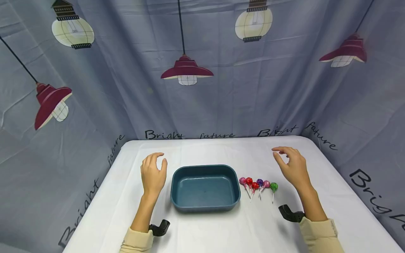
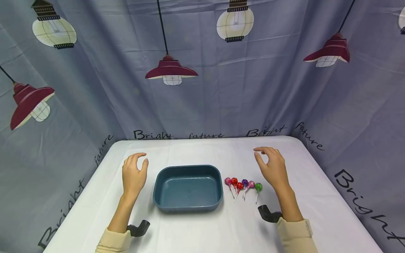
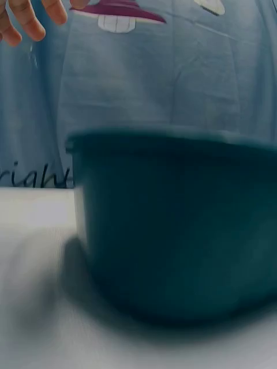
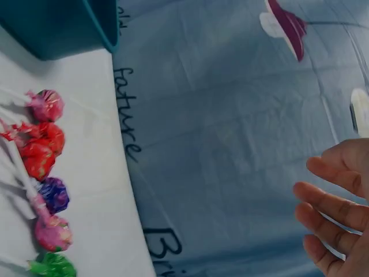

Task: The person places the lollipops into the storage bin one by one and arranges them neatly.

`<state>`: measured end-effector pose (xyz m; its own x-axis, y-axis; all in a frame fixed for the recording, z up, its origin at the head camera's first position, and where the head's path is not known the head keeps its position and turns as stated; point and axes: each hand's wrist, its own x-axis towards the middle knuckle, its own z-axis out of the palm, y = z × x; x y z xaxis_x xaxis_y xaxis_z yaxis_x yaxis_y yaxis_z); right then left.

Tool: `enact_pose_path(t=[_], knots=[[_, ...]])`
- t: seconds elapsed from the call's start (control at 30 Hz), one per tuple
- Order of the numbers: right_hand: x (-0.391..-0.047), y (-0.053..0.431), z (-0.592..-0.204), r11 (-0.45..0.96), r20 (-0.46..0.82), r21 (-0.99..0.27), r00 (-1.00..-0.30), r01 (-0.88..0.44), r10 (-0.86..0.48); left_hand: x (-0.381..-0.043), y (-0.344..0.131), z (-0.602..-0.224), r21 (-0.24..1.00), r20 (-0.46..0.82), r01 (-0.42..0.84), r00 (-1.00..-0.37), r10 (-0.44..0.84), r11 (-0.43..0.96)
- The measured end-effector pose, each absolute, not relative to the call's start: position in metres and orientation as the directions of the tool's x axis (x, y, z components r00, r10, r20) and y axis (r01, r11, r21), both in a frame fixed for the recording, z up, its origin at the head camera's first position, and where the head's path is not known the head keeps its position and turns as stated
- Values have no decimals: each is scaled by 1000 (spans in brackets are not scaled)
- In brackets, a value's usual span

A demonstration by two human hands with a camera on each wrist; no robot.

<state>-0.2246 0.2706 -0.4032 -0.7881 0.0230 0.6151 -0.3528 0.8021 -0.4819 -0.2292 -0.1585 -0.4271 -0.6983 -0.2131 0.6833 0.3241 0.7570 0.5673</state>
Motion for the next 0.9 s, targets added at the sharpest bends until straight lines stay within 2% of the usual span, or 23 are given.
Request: enact_pose_path(t=[0.23,0.53,0.73,0.9], knots=[[-220,280,-422,788,601,-554,-785,-268,155,-221,-155,-451,622,660,327,-708,-251,712],[-216,301,-441,727,513,-674,-792,-132,332,-217,-151,-474,774,528,287,-785,-324,565],[-213,315,-458,620,443,-778,-788,-101,428,-217,-154,-491,801,536,336,-771,-344,496],[-212,323,-477,531,397,-842,-780,-100,483,-216,-156,-504,814,522,340,-784,-335,471]])
